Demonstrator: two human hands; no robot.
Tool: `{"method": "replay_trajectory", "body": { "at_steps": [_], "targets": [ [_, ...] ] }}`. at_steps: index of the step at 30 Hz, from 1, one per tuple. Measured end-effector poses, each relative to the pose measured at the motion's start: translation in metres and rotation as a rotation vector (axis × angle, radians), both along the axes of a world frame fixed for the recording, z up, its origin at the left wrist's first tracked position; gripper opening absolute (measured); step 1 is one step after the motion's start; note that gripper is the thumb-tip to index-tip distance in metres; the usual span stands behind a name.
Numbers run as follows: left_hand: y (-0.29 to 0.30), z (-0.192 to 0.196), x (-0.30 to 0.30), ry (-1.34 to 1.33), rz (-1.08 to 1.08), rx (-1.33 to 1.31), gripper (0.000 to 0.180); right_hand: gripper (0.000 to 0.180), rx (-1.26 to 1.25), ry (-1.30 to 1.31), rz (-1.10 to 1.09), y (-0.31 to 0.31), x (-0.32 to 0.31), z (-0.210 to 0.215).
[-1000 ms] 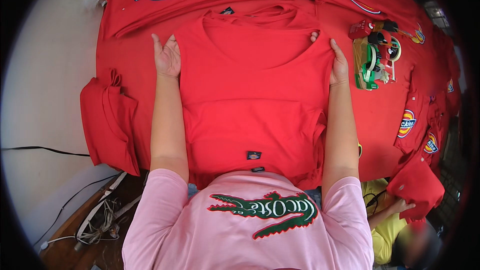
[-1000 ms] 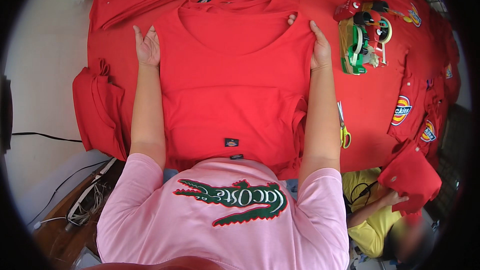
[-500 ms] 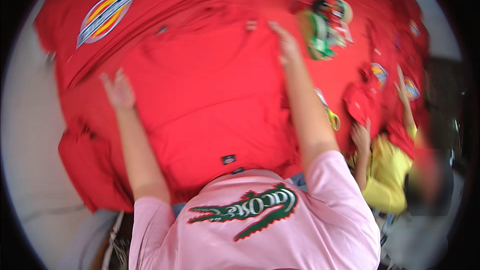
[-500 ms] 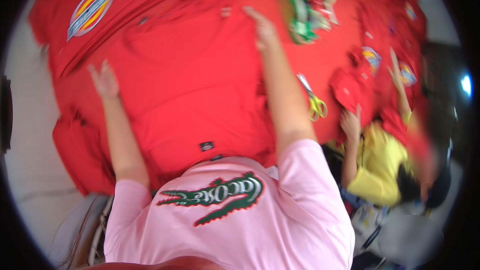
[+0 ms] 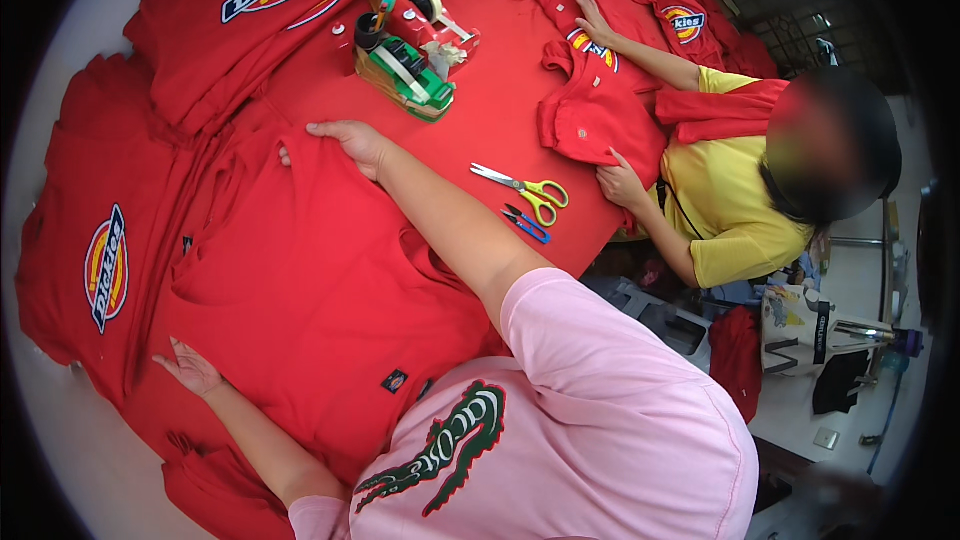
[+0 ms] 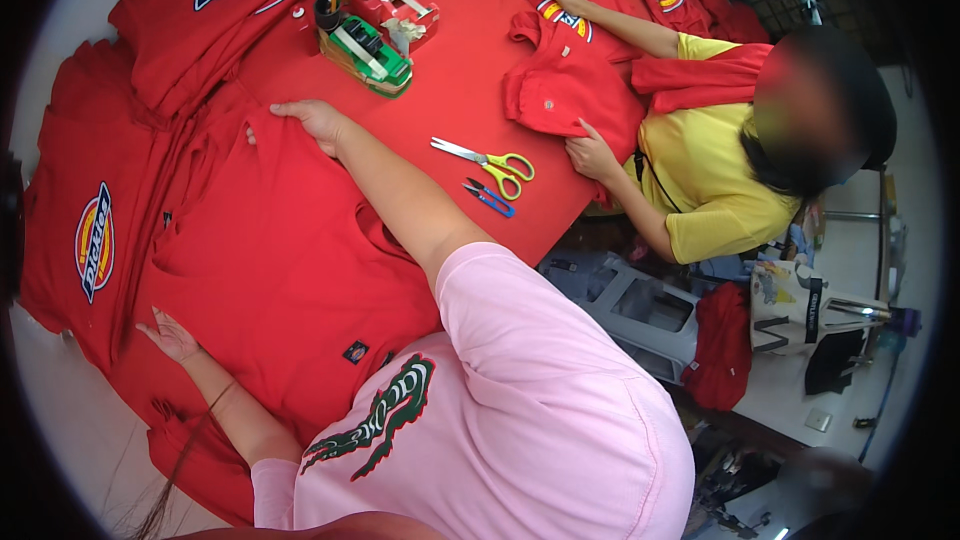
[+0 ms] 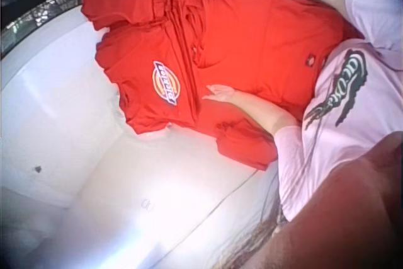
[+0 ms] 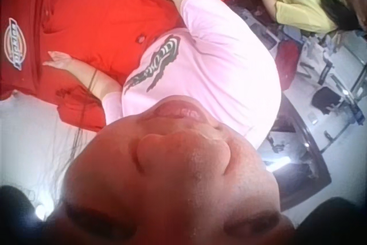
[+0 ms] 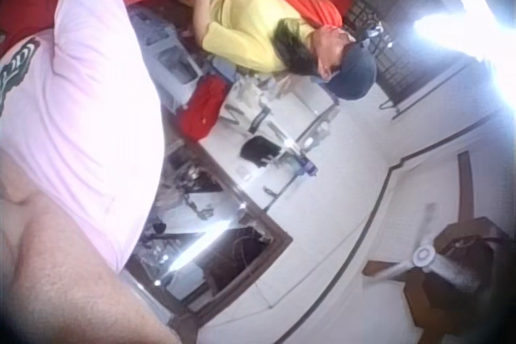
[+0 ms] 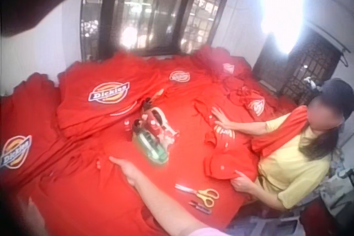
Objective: The person uses yellow-handled scissors to trim loose threads and tags from red t-shirts on a table. They then fold the shirts and stack them. Another person is visible nearby handling similar shirts.
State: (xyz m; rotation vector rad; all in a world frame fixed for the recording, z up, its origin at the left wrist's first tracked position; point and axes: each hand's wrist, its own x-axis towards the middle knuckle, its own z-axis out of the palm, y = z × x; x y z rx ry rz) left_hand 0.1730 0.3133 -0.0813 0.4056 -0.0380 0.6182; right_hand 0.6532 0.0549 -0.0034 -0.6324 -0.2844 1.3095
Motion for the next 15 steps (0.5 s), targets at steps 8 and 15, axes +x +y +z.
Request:
{"method": "replay_trajectory", "body": {
  "at_steps": [8, 15],
  "targets": [
    [0.003, 0.004, 0.002, 0.050, -0.002, -0.002, 0.072, 0.042, 0.042, -0.006, 0.012, -0.006, 0.005, -0.003],
    [-0.003, 0.009, 0.007, 0.022, -0.027, 0.016, 0.073, 0.041, 0.061, 0.005, 0.019, -0.005, 0.005, -0.001]
  ]
}}
